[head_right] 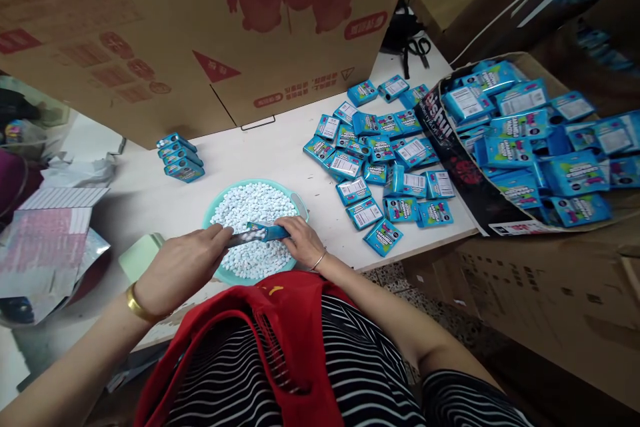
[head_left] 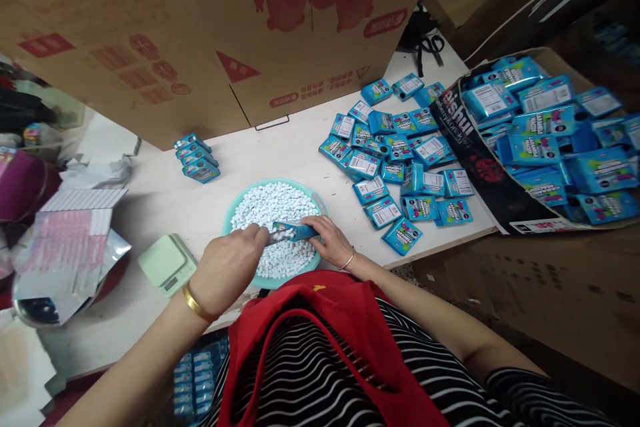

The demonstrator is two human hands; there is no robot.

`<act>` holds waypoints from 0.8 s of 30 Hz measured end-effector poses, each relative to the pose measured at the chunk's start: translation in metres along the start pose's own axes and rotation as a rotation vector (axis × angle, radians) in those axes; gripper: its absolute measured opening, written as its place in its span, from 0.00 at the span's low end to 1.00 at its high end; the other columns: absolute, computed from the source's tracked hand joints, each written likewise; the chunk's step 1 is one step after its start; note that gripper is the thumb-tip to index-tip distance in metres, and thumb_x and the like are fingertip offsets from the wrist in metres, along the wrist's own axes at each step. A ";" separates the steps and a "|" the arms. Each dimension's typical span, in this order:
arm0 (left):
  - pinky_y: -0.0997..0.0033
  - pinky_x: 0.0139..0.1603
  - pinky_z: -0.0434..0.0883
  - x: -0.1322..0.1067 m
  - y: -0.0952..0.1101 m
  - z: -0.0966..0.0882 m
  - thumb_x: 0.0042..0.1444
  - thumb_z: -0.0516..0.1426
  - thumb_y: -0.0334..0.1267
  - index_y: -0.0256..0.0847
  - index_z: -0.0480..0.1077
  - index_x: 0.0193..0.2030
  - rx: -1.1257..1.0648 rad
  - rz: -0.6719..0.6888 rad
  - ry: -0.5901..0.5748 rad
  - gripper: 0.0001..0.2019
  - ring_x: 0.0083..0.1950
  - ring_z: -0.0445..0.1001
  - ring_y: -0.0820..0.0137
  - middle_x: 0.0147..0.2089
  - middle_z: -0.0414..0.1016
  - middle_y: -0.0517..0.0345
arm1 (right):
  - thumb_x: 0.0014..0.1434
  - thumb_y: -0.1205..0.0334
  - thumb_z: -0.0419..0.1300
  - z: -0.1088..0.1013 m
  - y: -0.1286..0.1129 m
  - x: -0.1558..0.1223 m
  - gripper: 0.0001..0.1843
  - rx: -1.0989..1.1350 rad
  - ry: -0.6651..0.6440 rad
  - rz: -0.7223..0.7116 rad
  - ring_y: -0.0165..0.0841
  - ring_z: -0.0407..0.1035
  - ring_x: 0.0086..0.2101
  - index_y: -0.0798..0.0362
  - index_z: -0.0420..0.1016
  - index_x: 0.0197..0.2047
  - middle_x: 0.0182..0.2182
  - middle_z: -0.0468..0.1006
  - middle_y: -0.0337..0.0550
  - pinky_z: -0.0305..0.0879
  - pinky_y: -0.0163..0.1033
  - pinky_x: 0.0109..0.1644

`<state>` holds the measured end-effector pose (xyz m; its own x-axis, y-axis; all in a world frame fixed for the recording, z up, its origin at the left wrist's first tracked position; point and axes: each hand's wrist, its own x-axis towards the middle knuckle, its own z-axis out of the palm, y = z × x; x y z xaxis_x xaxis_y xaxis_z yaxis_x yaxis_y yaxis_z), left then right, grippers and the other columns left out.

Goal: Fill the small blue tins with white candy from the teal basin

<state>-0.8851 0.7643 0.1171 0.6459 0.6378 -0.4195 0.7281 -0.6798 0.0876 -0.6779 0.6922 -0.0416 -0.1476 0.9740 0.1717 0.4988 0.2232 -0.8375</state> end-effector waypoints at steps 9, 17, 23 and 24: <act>0.69 0.32 0.65 -0.003 -0.062 0.071 0.62 0.48 0.39 0.43 0.67 0.45 -0.081 -0.211 0.026 0.10 0.40 0.73 0.64 0.42 0.71 0.53 | 0.57 0.68 0.55 -0.008 0.011 -0.007 0.21 0.045 0.085 0.121 0.43 0.66 0.51 0.48 0.66 0.55 0.50 0.73 0.49 0.62 0.53 0.57; 0.66 0.46 0.68 0.063 -0.049 0.186 0.60 0.50 0.34 0.41 0.67 0.47 -0.389 -0.195 0.049 0.11 0.50 0.71 0.63 0.49 0.72 0.50 | 0.57 0.60 0.58 -0.033 0.017 -0.014 0.18 0.087 0.235 0.296 0.42 0.67 0.48 0.46 0.69 0.52 0.47 0.75 0.46 0.62 0.50 0.55; 0.66 0.49 0.69 0.080 -0.032 0.201 0.58 0.51 0.35 0.40 0.66 0.50 -0.570 -0.155 0.126 0.13 0.48 0.73 0.64 0.47 0.73 0.51 | 0.54 0.60 0.62 -0.033 0.022 -0.020 0.18 0.144 0.345 0.368 0.41 0.67 0.47 0.46 0.70 0.49 0.46 0.74 0.44 0.62 0.48 0.54; 0.67 0.48 0.69 0.075 -0.034 0.198 0.59 0.51 0.38 0.40 0.66 0.49 -0.593 -0.143 0.134 0.13 0.46 0.73 0.65 0.46 0.74 0.52 | 0.54 0.60 0.61 -0.033 0.023 -0.021 0.19 0.132 0.338 0.365 0.41 0.67 0.47 0.46 0.69 0.50 0.46 0.74 0.44 0.63 0.48 0.54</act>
<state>-0.9069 0.7640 -0.0966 0.5282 0.7736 -0.3501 0.7878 -0.2926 0.5419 -0.6355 0.6778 -0.0471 0.3116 0.9502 -0.0043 0.3506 -0.1192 -0.9289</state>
